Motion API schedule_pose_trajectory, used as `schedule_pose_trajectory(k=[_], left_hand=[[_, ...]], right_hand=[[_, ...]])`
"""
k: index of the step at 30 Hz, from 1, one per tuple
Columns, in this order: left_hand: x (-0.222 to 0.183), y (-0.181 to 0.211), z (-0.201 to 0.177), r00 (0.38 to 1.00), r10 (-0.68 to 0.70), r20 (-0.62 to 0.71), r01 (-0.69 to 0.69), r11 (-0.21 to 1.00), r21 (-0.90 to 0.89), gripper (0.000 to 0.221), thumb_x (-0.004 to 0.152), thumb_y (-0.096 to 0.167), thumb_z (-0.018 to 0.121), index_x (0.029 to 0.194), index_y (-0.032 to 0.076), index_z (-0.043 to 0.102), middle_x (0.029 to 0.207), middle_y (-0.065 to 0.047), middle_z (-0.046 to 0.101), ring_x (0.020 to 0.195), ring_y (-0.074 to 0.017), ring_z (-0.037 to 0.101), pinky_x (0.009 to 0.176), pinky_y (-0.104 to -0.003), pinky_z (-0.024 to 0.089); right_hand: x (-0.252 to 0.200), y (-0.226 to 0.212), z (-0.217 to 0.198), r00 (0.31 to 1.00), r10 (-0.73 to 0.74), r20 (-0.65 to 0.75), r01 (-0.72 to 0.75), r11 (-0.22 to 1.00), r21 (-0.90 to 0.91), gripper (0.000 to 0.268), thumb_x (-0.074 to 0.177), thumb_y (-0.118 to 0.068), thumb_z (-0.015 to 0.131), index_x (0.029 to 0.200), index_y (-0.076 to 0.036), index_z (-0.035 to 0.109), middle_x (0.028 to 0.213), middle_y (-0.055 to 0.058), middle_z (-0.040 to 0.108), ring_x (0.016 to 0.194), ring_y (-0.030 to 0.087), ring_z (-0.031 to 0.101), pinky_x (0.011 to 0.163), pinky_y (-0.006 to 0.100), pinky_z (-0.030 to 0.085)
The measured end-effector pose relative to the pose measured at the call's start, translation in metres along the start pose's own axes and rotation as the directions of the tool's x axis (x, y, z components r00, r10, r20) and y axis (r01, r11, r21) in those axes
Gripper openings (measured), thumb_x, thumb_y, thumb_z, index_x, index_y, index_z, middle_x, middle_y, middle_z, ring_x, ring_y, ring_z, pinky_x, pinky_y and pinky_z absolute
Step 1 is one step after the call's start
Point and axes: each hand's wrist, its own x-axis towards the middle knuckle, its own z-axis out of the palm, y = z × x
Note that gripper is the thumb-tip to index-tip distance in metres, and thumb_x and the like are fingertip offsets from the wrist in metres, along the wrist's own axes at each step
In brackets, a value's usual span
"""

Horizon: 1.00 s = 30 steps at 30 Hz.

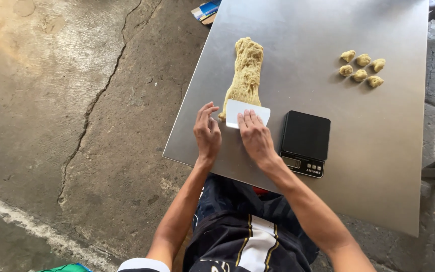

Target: The person uses a plastic scraper to cut small pieces of dough from a larger mass and weighs each piece on a digital scale to ensure uniformity.

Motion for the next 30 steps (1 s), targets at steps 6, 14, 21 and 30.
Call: schedule_pose_trajectory(k=[6,14,21,30], left_hand=[[0.064,-0.002,0.03,0.858,0.376,0.35,-0.371,0.925,-0.086,0.039,0.096,-0.005,0.06,0.126,0.017,0.072,0.128,-0.007,0.07,0.126,-0.0313,0.064,0.104,-0.041,0.052],[0.108,-0.036,0.09,0.449,0.274,0.85,-0.698,0.702,0.142,0.058,0.111,0.049,0.04,0.151,0.01,0.053,0.161,-0.018,0.039,0.153,-0.0363,0.028,0.124,-0.051,0.027],[0.088,-0.044,0.084,0.541,0.312,0.781,-0.727,0.64,0.247,0.055,0.112,0.047,0.037,0.156,0.017,0.048,0.167,-0.012,0.032,0.156,-0.0291,0.025,0.126,-0.05,0.021],[0.073,-0.067,0.046,0.912,-0.093,0.398,0.153,0.981,-0.122,0.052,0.114,0.038,0.034,0.156,0.009,0.044,0.163,-0.024,0.035,0.152,-0.0407,0.026,0.127,-0.053,0.019]], right_hand=[[-0.011,-0.018,0.011,0.999,0.048,-0.001,-0.048,0.997,-0.054,0.039,0.096,-0.003,0.053,0.133,0.002,0.064,0.129,0.03,0.065,0.126,0.042,0.06,0.102,0.051,0.052],[-0.021,-0.034,0.006,0.992,0.124,-0.029,-0.123,0.992,0.042,0.038,0.098,0.0,0.049,0.132,0.002,0.065,0.128,0.031,0.065,0.124,0.044,0.061,0.102,0.053,0.051],[-0.031,-0.031,0.005,0.994,0.103,-0.028,-0.1,0.989,0.112,0.039,0.097,0.0,0.048,0.132,0.0,0.065,0.127,0.029,0.067,0.124,0.042,0.062,0.102,0.051,0.051],[-0.002,0.023,-0.111,0.885,0.461,-0.068,-0.353,0.759,0.547,0.045,0.091,-0.004,0.055,0.134,0.007,0.062,0.11,0.034,0.069,0.105,0.05,0.066,0.08,0.058,0.053]])
